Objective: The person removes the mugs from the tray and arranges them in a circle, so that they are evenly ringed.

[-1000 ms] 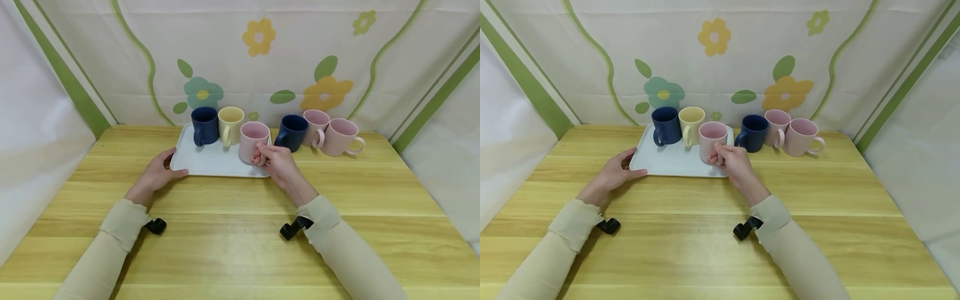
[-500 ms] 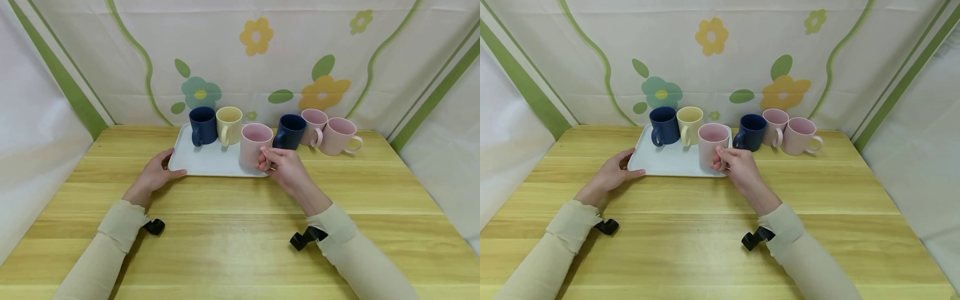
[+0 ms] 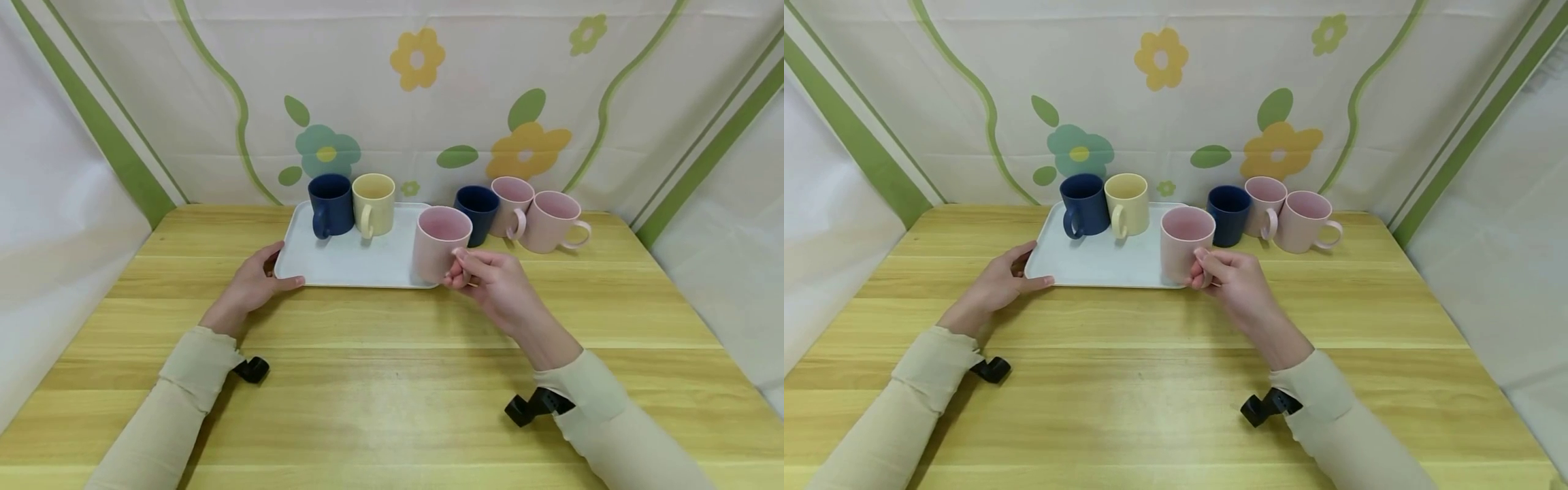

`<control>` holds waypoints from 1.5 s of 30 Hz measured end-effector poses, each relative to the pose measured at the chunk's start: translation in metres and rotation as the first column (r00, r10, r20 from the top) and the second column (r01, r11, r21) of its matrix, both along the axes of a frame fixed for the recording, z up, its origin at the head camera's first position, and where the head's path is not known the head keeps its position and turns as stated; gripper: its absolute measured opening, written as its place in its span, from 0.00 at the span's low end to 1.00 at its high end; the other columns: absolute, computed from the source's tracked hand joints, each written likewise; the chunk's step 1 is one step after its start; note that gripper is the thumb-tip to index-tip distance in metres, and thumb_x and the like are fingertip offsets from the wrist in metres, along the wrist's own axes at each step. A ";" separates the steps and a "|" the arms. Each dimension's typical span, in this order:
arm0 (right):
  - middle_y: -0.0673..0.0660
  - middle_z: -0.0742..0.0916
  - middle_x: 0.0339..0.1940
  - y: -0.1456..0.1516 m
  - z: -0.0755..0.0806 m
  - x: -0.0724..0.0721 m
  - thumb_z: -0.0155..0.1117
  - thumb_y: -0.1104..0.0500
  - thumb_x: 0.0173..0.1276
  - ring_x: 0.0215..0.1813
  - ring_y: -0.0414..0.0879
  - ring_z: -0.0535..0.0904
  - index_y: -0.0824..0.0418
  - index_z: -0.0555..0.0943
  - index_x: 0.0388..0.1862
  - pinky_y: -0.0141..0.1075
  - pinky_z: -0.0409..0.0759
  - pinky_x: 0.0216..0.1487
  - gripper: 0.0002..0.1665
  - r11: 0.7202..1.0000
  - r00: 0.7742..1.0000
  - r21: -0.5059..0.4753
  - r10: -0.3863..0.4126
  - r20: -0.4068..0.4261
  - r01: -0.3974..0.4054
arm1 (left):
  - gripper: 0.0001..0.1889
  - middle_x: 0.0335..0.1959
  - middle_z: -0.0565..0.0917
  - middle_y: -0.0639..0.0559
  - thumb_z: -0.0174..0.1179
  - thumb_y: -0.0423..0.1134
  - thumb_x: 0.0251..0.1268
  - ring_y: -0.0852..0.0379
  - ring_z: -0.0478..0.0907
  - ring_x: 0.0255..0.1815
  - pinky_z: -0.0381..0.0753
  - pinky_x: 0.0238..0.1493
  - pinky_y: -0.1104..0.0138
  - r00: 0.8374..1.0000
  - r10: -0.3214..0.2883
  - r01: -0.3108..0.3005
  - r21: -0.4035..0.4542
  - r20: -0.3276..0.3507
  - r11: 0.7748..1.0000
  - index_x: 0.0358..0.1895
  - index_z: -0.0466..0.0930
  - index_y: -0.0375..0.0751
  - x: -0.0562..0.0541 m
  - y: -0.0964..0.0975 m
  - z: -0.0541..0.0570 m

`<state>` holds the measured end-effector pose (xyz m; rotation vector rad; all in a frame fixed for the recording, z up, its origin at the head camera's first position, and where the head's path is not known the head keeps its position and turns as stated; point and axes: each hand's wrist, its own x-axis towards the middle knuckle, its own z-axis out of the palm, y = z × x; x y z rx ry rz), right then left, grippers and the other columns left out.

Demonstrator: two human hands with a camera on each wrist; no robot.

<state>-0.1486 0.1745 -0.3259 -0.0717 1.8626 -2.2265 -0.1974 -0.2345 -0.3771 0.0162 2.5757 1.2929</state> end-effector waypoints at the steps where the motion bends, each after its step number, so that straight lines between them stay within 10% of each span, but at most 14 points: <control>1: 0.51 0.86 0.28 0.003 0.000 0.001 0.60 0.56 0.83 0.41 0.44 0.87 0.64 0.87 0.34 0.33 0.88 0.53 0.18 1.000 1.000 0.000 0.000 -0.006 0.000 | 0.56 0.88 0.52 0.34 0.72 0.46 0.71 0.33 0.58 0.84 0.60 0.83 0.41 1.000 -0.001 0.001 0.001 0.000 1.000 0.88 0.40 0.36 0.000 0.000 0.000; 20: 0.53 0.88 0.30 0.072 -0.006 0.026 0.55 0.62 0.85 0.41 0.46 0.91 0.66 0.88 0.36 0.36 0.89 0.57 0.18 0.993 0.993 -0.115 0.010 -0.121 -0.024 | 0.56 0.88 0.52 0.34 0.72 0.45 0.70 0.32 0.58 0.84 0.60 0.83 0.41 1.000 0.006 -0.006 0.012 0.003 1.000 0.88 0.40 0.36 0.002 0.001 0.005; 45: 0.62 0.91 0.31 0.160 -0.028 0.013 0.46 0.69 0.86 0.42 0.52 0.93 0.76 0.88 0.43 0.43 0.90 0.57 0.22 0.955 0.986 -0.295 -0.015 -0.166 -0.035 | 0.56 0.88 0.53 0.36 0.73 0.46 0.70 0.34 0.56 0.85 0.58 0.85 0.42 1.000 0.015 -0.016 0.024 0.006 1.000 0.88 0.41 0.37 0.000 0.001 -0.001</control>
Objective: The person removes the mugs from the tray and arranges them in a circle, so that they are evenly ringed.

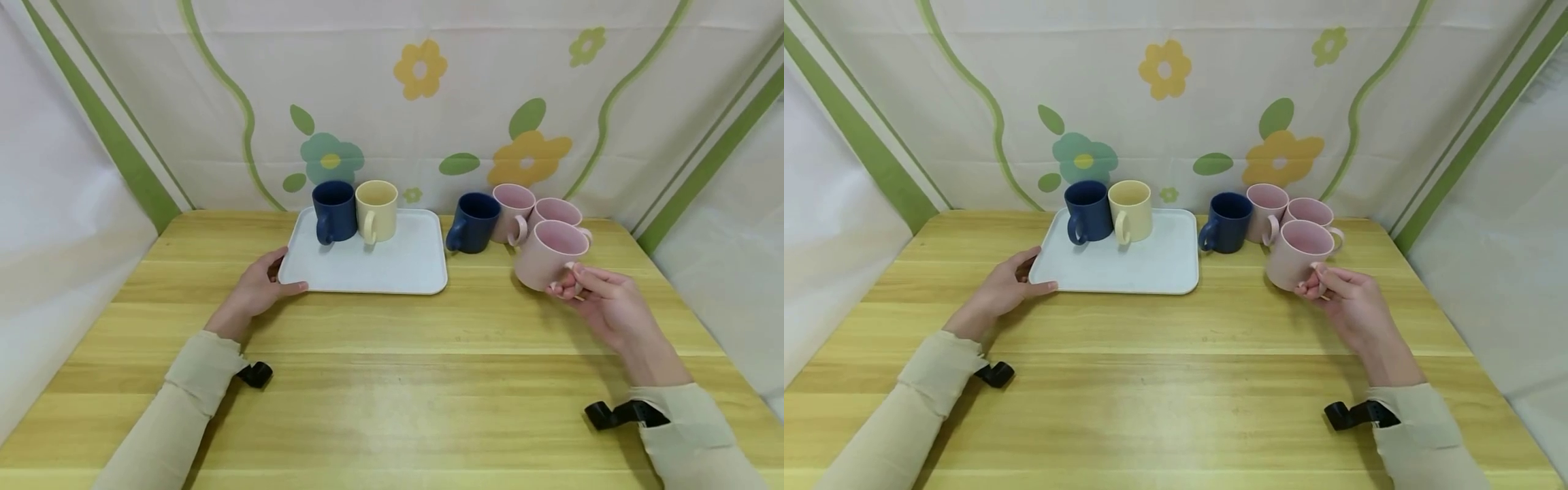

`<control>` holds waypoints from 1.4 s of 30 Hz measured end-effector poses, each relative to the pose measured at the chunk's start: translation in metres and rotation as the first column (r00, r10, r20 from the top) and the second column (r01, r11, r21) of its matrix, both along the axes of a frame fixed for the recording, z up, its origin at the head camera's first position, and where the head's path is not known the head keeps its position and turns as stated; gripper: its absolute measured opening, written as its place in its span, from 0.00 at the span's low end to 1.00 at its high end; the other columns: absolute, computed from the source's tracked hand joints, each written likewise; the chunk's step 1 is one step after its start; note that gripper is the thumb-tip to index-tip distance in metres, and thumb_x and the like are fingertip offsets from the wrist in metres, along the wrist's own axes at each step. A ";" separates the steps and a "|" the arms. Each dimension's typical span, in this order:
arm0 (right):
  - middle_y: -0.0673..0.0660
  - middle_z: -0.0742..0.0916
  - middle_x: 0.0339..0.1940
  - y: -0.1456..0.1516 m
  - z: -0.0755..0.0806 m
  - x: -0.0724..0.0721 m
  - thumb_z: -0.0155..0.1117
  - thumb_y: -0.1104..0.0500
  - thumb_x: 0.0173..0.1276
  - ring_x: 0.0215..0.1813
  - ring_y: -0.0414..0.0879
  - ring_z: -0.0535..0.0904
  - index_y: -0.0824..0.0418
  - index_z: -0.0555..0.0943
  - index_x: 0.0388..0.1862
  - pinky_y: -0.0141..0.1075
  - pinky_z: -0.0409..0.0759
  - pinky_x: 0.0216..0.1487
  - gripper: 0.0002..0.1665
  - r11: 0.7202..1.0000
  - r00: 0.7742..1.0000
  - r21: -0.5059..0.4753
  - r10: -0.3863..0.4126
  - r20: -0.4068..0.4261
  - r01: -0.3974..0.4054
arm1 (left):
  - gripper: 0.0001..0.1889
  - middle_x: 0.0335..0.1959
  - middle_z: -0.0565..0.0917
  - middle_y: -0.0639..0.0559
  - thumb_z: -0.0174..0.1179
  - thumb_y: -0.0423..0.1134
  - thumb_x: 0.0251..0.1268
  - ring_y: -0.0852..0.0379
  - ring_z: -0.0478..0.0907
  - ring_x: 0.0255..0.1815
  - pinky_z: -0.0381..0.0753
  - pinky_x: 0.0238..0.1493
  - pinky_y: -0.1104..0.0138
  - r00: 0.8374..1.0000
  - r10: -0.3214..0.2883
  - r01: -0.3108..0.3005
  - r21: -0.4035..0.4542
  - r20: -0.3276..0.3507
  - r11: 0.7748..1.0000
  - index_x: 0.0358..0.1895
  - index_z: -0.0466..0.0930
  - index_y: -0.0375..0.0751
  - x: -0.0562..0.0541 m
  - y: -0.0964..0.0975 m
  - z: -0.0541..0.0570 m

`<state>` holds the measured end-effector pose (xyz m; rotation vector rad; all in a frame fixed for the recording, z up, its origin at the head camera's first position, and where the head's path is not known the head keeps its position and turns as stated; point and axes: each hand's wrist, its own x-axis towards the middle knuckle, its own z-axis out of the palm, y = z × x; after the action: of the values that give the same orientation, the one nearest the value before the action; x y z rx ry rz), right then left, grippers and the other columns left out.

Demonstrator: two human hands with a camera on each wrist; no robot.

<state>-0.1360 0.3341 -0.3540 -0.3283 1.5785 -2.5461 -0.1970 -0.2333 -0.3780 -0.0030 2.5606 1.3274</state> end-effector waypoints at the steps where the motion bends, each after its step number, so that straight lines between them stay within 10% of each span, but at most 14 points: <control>1: 0.62 0.91 0.31 0.002 -0.001 0.000 0.46 0.69 0.86 0.42 0.52 0.93 0.76 0.88 0.43 0.43 0.90 0.57 0.22 1.000 1.000 0.001 0.000 0.003 0.000 | 0.56 0.88 0.53 0.36 0.72 0.46 0.70 0.34 0.56 0.85 0.58 0.85 0.42 1.000 0.000 0.000 0.001 0.002 1.000 0.88 0.41 0.37 0.000 0.001 0.000; 42: 0.62 0.94 0.43 0.032 -0.009 -0.011 0.45 0.70 0.85 0.46 0.50 0.93 0.71 0.90 0.48 0.39 0.90 0.54 0.23 1.000 0.981 0.026 0.012 0.195 -0.017 | 0.56 0.88 0.52 0.37 0.73 0.46 0.70 0.35 0.57 0.85 0.58 0.85 0.42 1.000 0.020 -0.020 0.006 0.020 1.000 0.88 0.41 0.40 0.002 0.001 0.003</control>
<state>-0.1466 0.3659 -0.3630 -0.0832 1.5313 -2.4568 -0.1951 -0.2328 -0.3747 -0.0401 2.5464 1.3357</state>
